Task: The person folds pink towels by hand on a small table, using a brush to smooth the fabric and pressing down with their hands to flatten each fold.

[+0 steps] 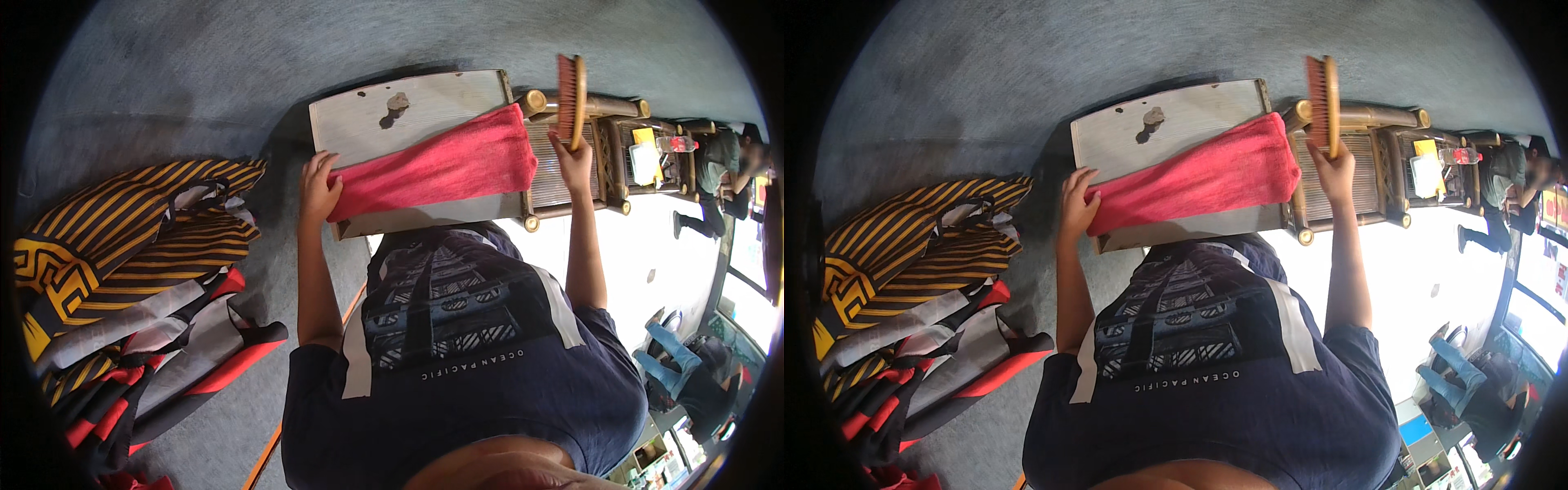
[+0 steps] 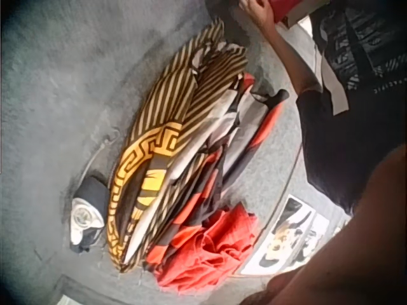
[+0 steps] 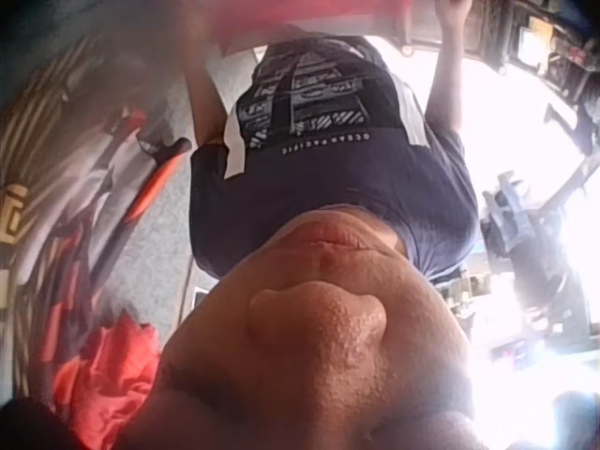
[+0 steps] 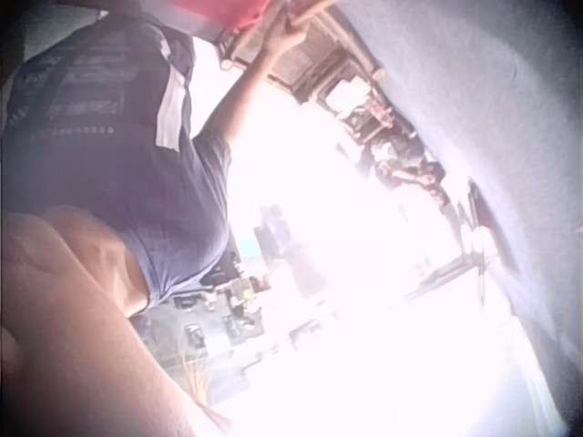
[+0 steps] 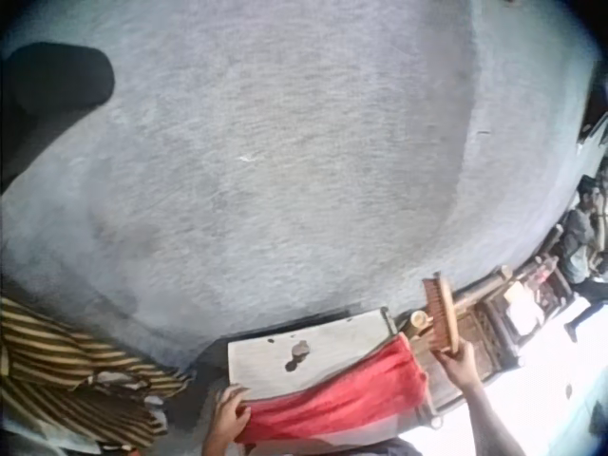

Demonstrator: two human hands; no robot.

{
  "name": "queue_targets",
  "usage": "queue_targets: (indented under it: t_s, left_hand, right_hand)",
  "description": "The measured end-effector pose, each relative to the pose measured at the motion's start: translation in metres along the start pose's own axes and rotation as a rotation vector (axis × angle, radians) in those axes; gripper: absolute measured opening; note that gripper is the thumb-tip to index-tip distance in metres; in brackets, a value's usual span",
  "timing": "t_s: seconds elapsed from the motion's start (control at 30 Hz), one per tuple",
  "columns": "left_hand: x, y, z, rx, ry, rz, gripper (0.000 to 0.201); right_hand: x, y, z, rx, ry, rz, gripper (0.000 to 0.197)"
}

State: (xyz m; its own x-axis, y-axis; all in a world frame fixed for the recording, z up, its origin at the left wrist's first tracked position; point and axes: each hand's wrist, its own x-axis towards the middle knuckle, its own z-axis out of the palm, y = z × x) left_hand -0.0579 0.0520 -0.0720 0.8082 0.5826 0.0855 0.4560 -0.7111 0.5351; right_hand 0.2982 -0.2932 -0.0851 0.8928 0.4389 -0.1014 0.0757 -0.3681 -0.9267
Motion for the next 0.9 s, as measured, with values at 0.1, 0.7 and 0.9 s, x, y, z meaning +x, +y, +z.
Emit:
queue_targets:
  t_s: [0.1,0.7,0.9]
  left_hand:
    - [0.000,0.004,0.007,0.055,0.017,-0.007,0.036]
    - [-0.017,0.002,-0.021,0.039,0.084,0.086,0.013]
    - [-0.022,0.016,-0.024,0.093,0.037,0.125,0.023]
  right_hand:
    - [0.011,-0.013,0.019,-0.242,-0.025,-0.319,0.026]
    - [0.032,-0.037,0.015,-0.420,-0.274,-0.417,0.031]
    - [-0.017,-0.062,-0.029,-0.417,-0.322,-0.411,0.026]
